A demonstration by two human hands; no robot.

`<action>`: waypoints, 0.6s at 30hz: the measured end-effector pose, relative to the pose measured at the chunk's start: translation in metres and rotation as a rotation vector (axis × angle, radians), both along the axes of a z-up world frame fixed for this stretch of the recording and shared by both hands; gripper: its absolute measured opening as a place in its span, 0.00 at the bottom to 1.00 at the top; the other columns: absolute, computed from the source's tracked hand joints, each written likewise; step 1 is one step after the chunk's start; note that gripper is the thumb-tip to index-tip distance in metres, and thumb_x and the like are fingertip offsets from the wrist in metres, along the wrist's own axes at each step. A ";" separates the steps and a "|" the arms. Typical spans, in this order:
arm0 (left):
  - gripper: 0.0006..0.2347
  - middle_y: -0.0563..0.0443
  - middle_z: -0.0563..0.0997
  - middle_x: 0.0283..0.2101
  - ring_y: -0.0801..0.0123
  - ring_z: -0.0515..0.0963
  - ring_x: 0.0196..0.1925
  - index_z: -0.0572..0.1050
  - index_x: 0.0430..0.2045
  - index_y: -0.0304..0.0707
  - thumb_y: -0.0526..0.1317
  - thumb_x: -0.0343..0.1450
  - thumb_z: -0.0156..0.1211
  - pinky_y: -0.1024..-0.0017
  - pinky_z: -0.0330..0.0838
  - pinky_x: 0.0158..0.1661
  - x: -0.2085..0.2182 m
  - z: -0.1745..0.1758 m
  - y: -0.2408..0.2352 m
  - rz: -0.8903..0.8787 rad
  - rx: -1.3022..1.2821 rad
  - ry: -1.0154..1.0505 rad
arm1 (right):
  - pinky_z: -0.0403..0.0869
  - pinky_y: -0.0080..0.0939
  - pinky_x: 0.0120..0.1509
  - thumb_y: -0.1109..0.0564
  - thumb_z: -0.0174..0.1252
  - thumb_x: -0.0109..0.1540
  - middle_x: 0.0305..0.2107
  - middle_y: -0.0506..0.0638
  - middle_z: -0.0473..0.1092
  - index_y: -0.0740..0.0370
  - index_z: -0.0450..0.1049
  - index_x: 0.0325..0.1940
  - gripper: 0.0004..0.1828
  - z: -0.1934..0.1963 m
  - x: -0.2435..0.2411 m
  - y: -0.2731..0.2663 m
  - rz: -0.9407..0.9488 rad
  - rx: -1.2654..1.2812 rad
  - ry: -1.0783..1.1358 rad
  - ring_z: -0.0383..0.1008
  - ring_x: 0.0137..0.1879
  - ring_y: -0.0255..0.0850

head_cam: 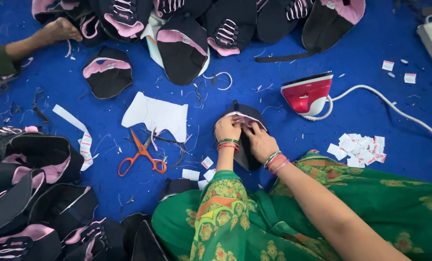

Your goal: Ironing and smoothing the inner components of shoes during manufacturing.

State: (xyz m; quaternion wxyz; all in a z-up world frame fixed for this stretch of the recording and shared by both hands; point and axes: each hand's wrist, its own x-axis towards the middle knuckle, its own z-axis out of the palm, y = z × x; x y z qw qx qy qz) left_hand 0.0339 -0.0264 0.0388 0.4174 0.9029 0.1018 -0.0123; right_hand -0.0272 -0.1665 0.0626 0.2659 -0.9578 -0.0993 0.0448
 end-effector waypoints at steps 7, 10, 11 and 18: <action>0.08 0.35 0.83 0.38 0.40 0.82 0.43 0.83 0.35 0.39 0.34 0.67 0.58 0.50 0.75 0.44 0.017 -0.005 0.010 -0.150 0.121 -0.138 | 0.79 0.53 0.47 0.64 0.53 0.56 0.58 0.58 0.63 0.51 0.65 0.69 0.35 -0.023 0.017 -0.002 0.044 -0.100 -0.081 0.74 0.55 0.59; 0.08 0.33 0.83 0.40 0.39 0.81 0.44 0.82 0.35 0.38 0.35 0.68 0.57 0.50 0.75 0.46 0.025 0.006 0.006 -0.170 0.175 -0.093 | 0.79 0.53 0.47 0.63 0.52 0.55 0.61 0.58 0.62 0.52 0.65 0.68 0.35 -0.021 0.026 0.002 0.007 -0.121 -0.083 0.74 0.55 0.59; 0.08 0.33 0.83 0.41 0.39 0.81 0.45 0.82 0.36 0.38 0.35 0.69 0.56 0.50 0.75 0.47 0.025 0.010 0.001 -0.160 0.198 -0.049 | 0.79 0.53 0.49 0.63 0.52 0.57 0.61 0.58 0.62 0.51 0.65 0.69 0.34 -0.020 0.028 0.001 -0.007 -0.140 -0.017 0.74 0.54 0.59; 0.18 0.40 0.76 0.52 0.43 0.73 0.57 0.76 0.54 0.47 0.37 0.69 0.54 0.52 0.68 0.54 -0.045 0.002 -0.029 -0.049 0.415 -0.164 | 0.78 0.56 0.50 0.58 0.53 0.60 0.60 0.59 0.65 0.52 0.68 0.67 0.29 -0.036 0.025 -0.004 0.020 -0.080 -0.039 0.73 0.56 0.61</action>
